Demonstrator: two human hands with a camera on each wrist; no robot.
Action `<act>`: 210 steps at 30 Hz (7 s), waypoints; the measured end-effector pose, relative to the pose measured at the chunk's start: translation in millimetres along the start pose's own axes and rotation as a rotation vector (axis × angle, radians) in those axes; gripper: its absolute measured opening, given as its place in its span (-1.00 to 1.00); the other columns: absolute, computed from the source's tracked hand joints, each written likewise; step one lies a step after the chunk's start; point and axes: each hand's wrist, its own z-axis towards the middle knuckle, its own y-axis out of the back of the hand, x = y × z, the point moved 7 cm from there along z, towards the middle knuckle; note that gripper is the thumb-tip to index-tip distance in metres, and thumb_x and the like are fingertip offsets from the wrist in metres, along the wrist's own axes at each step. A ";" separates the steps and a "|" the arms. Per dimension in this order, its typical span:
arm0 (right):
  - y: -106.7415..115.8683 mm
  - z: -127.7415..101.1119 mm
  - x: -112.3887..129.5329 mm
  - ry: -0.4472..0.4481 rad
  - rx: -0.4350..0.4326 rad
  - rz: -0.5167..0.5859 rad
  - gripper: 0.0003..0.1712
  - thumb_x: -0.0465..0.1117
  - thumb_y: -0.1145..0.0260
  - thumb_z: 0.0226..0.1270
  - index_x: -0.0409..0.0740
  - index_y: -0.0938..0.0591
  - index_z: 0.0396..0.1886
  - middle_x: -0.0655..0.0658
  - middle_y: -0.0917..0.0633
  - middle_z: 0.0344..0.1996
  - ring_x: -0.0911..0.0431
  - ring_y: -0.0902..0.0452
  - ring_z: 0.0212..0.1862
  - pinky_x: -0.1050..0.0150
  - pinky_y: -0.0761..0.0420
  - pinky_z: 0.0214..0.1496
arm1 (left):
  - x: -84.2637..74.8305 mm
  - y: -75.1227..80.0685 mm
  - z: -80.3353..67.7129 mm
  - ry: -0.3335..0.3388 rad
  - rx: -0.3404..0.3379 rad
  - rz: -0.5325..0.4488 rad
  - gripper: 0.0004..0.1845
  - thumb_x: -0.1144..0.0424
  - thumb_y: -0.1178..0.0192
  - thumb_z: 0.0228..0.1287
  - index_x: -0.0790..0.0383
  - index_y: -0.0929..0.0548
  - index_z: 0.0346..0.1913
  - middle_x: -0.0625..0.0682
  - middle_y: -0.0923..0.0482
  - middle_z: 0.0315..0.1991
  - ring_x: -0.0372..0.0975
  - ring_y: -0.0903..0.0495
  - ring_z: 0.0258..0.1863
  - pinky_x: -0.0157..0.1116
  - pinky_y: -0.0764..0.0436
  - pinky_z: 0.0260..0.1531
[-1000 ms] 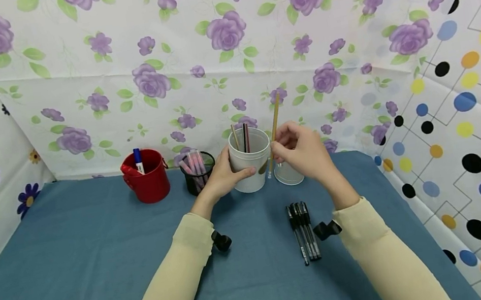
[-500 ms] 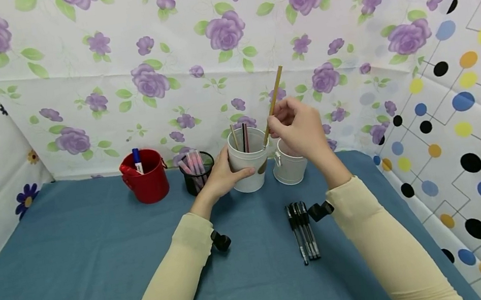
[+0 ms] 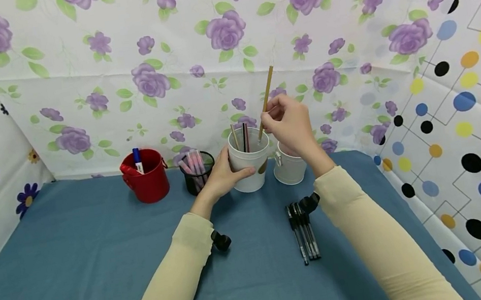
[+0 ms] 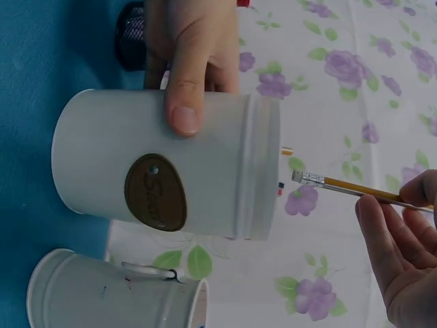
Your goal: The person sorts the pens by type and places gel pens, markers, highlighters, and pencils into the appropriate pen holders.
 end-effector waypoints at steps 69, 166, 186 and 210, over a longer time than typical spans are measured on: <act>32.5 -57.4 -25.4 -0.133 0.120 -0.123 -0.83 -0.16 -0.40 0.49 -0.10 -0.73 -0.03 -0.15 -0.81 -0.20 -0.06 -0.80 -0.16 -0.02 -0.77 -0.13 | 20.3 -1.2 6.0 0.003 -0.027 0.094 0.24 -0.02 -0.54 0.30 -0.01 0.17 0.76 0.14 -0.08 0.67 0.03 -0.21 0.61 0.12 -0.31 0.53; 78.9 -148.3 -78.0 -0.249 0.197 -0.216 -0.81 -0.08 -0.47 0.50 -0.04 -0.75 -0.03 -0.09 -0.82 -0.14 0.00 -0.78 -0.16 -0.04 -0.76 -0.10 | -79.1 -77.0 -26.7 -0.273 0.049 0.223 0.00 0.03 -0.46 0.42 -0.02 -0.07 0.73 0.03 -0.21 0.64 -0.08 -0.31 0.57 -0.07 -0.41 0.51; 82.4 -149.9 -84.7 -0.248 0.246 -0.202 -0.82 -0.10 -0.46 0.50 -0.05 -0.75 -0.04 -0.08 -0.81 -0.17 0.02 -0.75 -0.16 -0.06 -0.75 -0.07 | -31.4 -116.4 8.5 -0.055 0.039 0.255 0.17 0.05 -0.41 0.44 0.10 0.26 0.75 0.23 0.19 0.74 0.09 0.04 0.70 0.18 -0.24 0.55; 64.5 -154.7 -79.5 -0.269 0.409 -0.181 -0.88 -0.11 -0.45 0.50 -0.02 -0.76 -0.08 0.00 -0.79 -0.23 0.10 -0.73 -0.20 0.02 -0.73 -0.10 | 1.1 -131.0 44.5 0.083 0.015 0.044 0.23 0.03 -0.45 0.41 0.11 0.33 0.74 0.25 0.16 0.72 0.10 0.01 0.69 0.16 -0.21 0.57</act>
